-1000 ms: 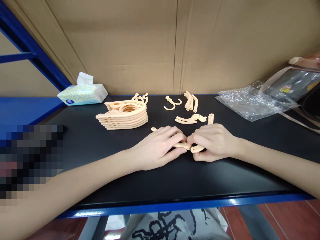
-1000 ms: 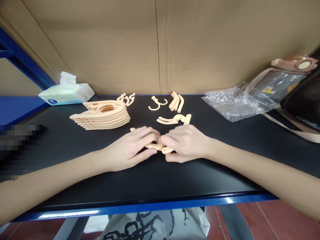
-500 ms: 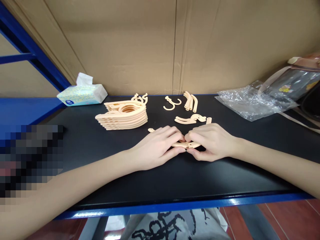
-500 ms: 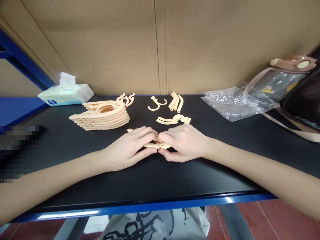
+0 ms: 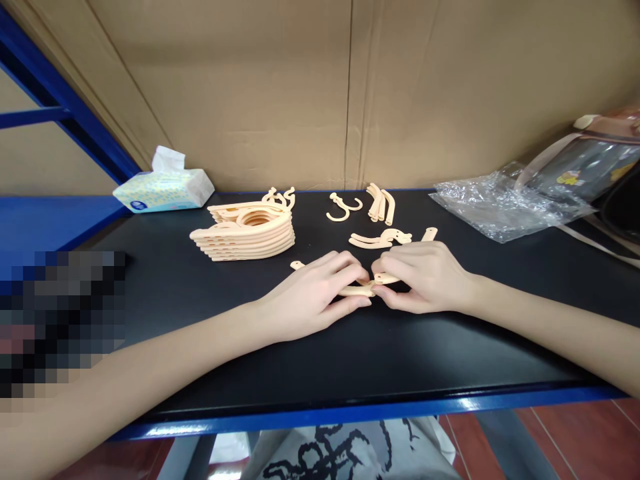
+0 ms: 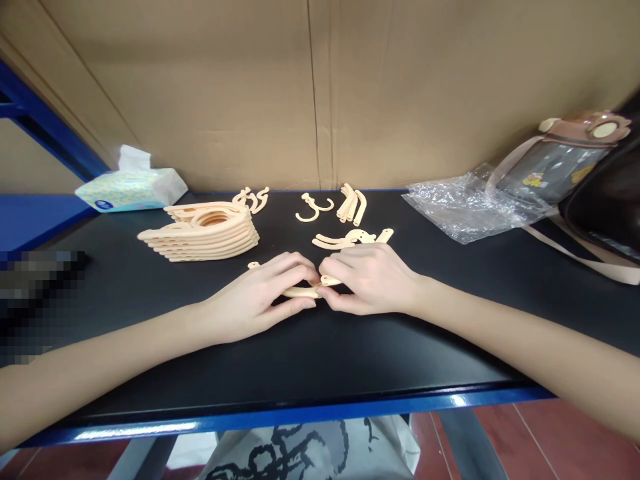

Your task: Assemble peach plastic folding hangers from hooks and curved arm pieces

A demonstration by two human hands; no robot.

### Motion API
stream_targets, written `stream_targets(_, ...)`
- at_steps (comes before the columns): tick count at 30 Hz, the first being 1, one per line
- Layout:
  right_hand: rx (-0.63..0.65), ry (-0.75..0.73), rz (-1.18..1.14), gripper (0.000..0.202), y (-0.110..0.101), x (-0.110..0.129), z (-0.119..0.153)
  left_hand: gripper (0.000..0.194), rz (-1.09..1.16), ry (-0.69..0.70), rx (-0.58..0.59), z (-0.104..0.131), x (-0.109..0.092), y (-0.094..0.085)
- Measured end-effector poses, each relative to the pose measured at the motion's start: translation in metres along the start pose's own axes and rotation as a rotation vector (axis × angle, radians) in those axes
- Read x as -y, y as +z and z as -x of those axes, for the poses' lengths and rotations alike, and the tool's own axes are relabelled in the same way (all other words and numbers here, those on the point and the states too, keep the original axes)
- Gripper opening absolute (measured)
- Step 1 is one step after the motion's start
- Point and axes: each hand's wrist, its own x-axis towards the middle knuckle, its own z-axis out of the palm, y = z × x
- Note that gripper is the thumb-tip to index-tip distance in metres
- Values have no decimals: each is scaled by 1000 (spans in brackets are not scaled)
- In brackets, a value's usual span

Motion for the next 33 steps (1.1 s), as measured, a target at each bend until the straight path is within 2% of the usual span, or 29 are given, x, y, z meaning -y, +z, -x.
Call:
stream_targets(5,24,-8,-39,12,0,0,0,18,16,6,1,-1,-1,-1)
stream_targets(12,138,45,-49,21,-1,0,-1,20,3,-6,8,0,-1,-2)
stream_targets(19,157,52,-116,20,0,-2,0,20,20,-6,-14,0,0,-1)
stream_targets(33,154,137,-44,39,0,-2,1,21,41,-2,-36,0,-2,0)
